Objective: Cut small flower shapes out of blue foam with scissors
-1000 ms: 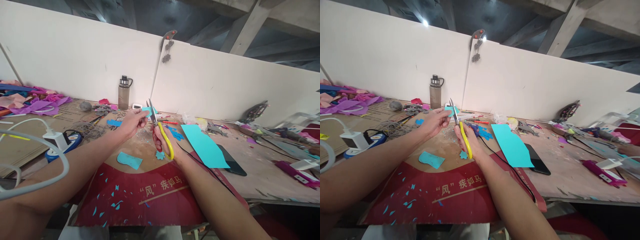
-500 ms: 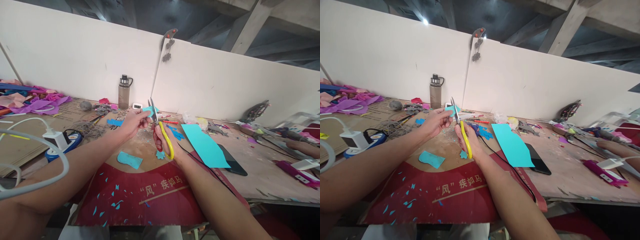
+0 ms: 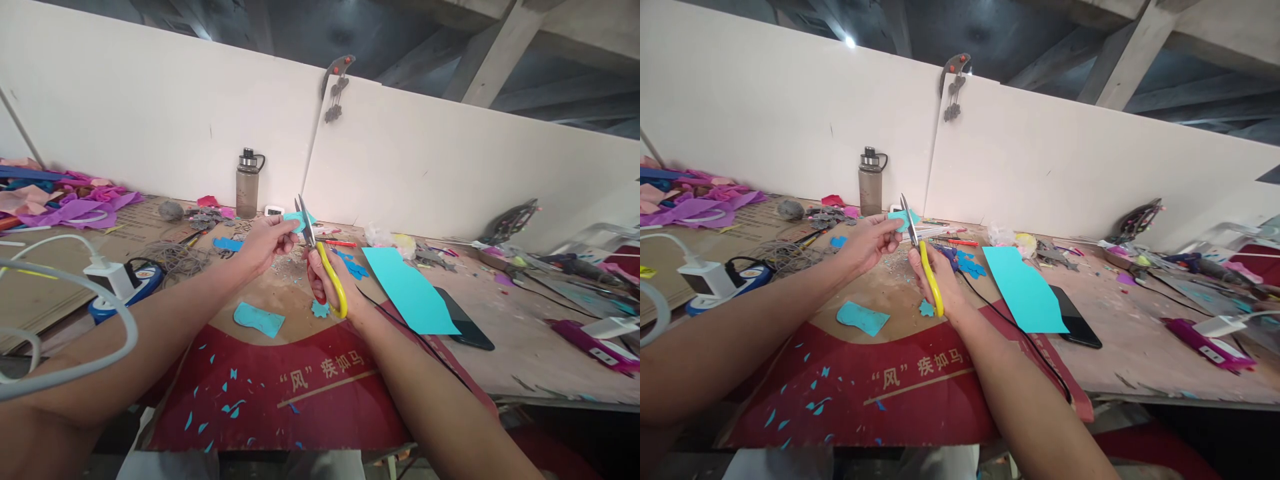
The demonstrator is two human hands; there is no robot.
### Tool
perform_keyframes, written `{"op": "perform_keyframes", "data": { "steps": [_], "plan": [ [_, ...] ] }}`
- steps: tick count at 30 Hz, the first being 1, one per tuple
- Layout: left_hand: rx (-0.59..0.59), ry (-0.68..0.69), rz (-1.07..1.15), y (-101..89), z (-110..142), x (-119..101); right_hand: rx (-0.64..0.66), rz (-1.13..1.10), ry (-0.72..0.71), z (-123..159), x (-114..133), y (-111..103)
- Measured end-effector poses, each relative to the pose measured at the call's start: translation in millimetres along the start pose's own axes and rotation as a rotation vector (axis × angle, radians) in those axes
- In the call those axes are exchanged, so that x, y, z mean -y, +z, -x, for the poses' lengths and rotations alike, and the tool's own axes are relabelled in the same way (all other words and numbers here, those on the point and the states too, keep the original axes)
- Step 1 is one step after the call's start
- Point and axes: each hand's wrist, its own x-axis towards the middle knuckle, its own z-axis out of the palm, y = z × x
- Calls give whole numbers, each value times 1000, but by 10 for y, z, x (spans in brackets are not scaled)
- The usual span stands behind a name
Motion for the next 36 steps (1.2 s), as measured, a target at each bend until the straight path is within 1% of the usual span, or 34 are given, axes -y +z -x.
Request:
{"op": "perform_keyframes", "data": {
  "steps": [5, 9, 13, 19, 26, 30, 36],
  "plan": [
    [-67, 31, -40, 9, 9, -5, -7, 27, -9, 1, -1, -6],
    [-53, 43, -24, 21, 8, -18, -1, 37, -23, 5, -18, -10],
    [-29, 27, 15, 29, 5, -26, 4, 47, -33, -3, -42, -25],
    [-41, 37, 41, 32, 6, -20, 24, 73, -68, -26, -76, -50],
    [-43, 18, 25, 36, 18, -50, 5, 90, -56, -23, -65, -45],
    [-64, 33, 7, 43, 25, -67, 7, 96, -49, -28, -77, -56],
    [-62, 40, 6, 37, 25, -62, 10, 118, -56, -44, -91, -67]
  ]
}}
